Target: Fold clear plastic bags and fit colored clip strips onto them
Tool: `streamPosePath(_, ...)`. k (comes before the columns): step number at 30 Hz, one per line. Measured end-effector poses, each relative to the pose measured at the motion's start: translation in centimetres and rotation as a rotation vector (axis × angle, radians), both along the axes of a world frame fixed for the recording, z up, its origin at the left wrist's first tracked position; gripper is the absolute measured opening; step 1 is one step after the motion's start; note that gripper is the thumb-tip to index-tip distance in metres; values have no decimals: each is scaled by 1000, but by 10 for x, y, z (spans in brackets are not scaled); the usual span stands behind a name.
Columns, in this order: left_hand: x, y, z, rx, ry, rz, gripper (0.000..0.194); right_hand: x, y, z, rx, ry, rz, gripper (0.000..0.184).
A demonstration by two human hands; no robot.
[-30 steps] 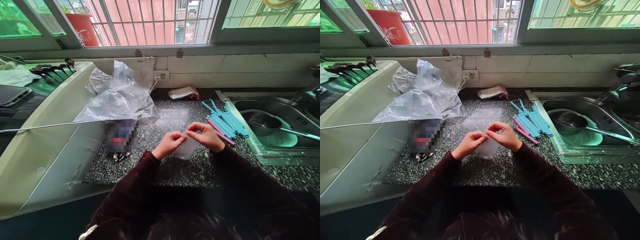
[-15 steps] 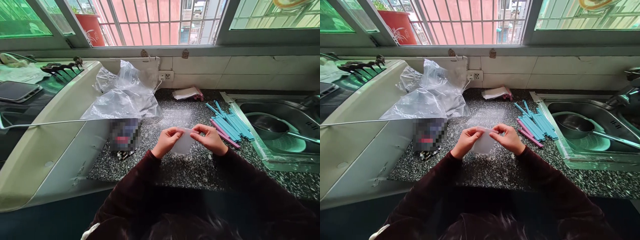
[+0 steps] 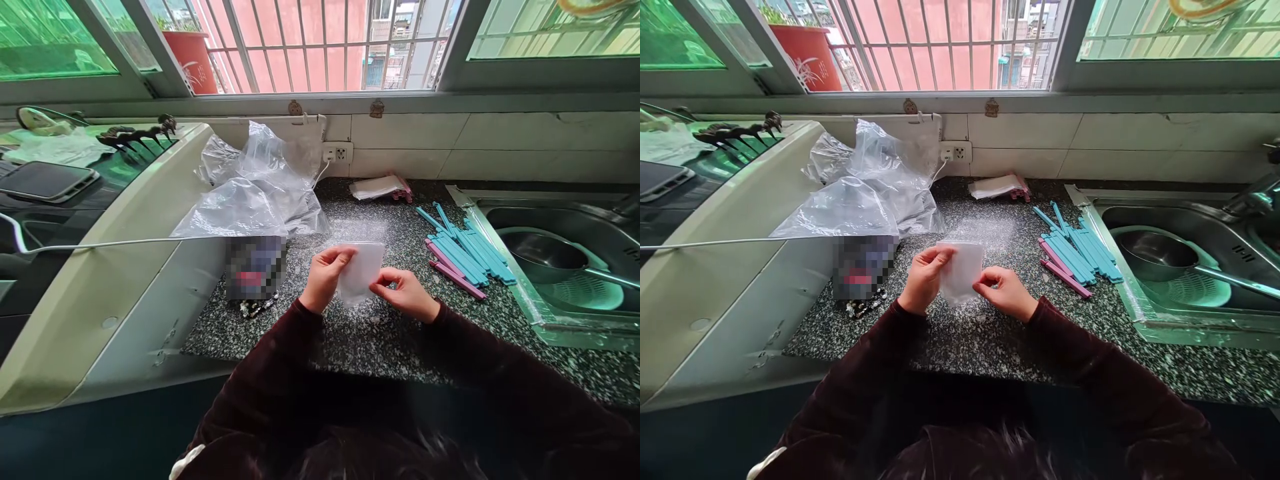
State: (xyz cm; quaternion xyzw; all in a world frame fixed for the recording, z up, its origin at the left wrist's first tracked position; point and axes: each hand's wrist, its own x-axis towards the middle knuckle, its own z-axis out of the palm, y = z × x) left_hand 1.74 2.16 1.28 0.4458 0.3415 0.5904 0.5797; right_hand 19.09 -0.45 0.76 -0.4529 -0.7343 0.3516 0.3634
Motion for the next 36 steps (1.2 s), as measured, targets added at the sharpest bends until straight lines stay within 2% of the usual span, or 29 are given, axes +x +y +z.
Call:
streamPosePath(5,-1,1,0,-47,-24,39,27,-2,-3,-6,-13,-26,35,19)
streamPosePath(9,-2,3,0,-95,-53,50,28,6,-1,-1,-1,-106,3,14)
streamPosePath(12,-4,4,0,-160,-67,45,29,25,2,7,53,-143,-121,15)
streamPosePath(16,-5,5,3,-217,-105,99,31,70,2,15,122,-176,-340,19)
streamPosePath(20,-5,4,5,-242,-89,79,35,119,-7,9,164,-349,-573,20)
streamPosePath(22,-4,3,6,-247,-74,74,36,136,-15,3,192,-484,-615,17)
streamPosePath(29,-3,2,5,-252,-20,41,37,155,-40,-12,361,-834,-591,21)
streamPosePath(36,-2,4,1,-197,41,3,33,161,-44,-23,458,-1024,-559,28)
